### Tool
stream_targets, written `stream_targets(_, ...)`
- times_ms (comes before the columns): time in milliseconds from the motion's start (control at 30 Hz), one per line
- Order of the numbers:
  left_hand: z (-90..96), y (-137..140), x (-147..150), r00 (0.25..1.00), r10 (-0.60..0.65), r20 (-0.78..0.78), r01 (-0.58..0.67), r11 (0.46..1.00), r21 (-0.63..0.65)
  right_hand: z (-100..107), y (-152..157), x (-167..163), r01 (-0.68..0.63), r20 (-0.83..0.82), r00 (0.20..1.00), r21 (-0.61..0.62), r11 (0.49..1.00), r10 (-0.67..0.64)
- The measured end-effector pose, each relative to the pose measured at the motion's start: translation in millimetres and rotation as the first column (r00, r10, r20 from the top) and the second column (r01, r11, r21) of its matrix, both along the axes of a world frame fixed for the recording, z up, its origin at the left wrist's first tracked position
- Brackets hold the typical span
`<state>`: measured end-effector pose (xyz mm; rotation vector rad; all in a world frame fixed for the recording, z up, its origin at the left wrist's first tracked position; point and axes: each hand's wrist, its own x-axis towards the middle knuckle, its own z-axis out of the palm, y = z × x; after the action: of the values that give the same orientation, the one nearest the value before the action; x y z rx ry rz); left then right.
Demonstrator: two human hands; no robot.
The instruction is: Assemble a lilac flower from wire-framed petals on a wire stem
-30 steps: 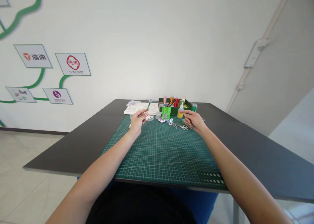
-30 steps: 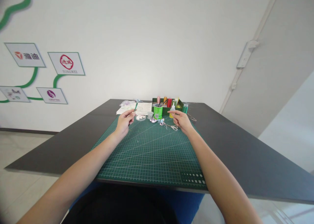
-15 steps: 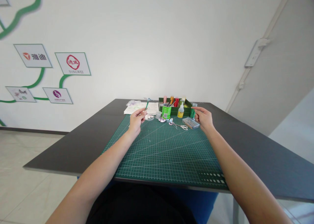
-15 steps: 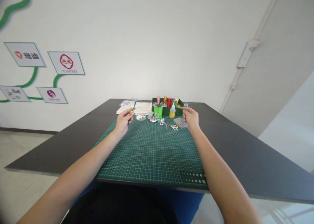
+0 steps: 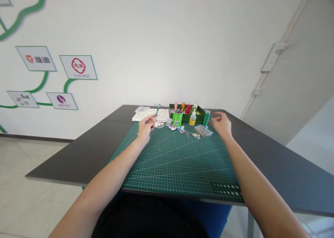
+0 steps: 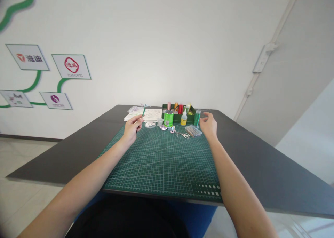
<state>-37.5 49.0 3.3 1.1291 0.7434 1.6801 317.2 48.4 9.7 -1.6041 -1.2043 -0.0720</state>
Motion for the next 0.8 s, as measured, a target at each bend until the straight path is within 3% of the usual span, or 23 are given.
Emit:
stream_targets(133, -1.0, -5.0, 5.3, 0.998, -0.034, -0.051, 0.033, 0.999, -0.008, 7.2, -7.0, -21.3, -0.100, 0.066, 0.993, 0.067, 0.993, 0.096)
stream_targets(267, -2.7, -10.6, 13.9, 0.989, -0.085, -0.119, 0.085, 0.996, -0.008, 8.8, -18.5, -59.5, -0.348, 0.096, 0.936, 0.091, 0.933, 0.340)
stream_targets(333, -3.4, -13.6, 18.8, 0.981, -0.125, -0.148, 0.125, 0.992, -0.004, 4.9, -24.2, -79.1, -0.522, 0.090, 0.852, 0.053, 0.852, 0.516)
stream_targets(433, -4.4, -18.1, 26.0, 0.967, -0.175, -0.185, 0.179, 0.984, 0.002, -4.7, -32.2, -103.3, -0.766, -0.062, 0.643, -0.051, 0.641, 0.763)
stream_targets(500, -5.1, -20.7, 29.9, 0.958, -0.198, -0.208, 0.205, 0.979, 0.011, -10.6, -37.2, -114.4, -0.863, -0.172, 0.506, -0.091, 0.498, 0.845)
stream_targets(567, -5.8, -22.6, 32.6, 0.948, -0.213, -0.235, 0.224, 0.974, 0.020, -14.4, -41.8, -122.1, -0.913, -0.268, 0.407, -0.118, 0.390, 0.873)
stream_targets(667, -6.6, -24.2, 34.2, 0.938, -0.220, -0.269, 0.235, 0.972, 0.027, -15.9, -47.0, -129.2, -0.944, -0.385, 0.329, -0.127, 0.304, 0.862)
stream_targets(800, -6.8, -24.9, 33.9, 0.924, -0.235, -0.303, 0.257, 0.966, 0.034, -14.5, -49.9, -134.6, -0.957, -0.441, 0.287, -0.107, 0.268, 0.850)
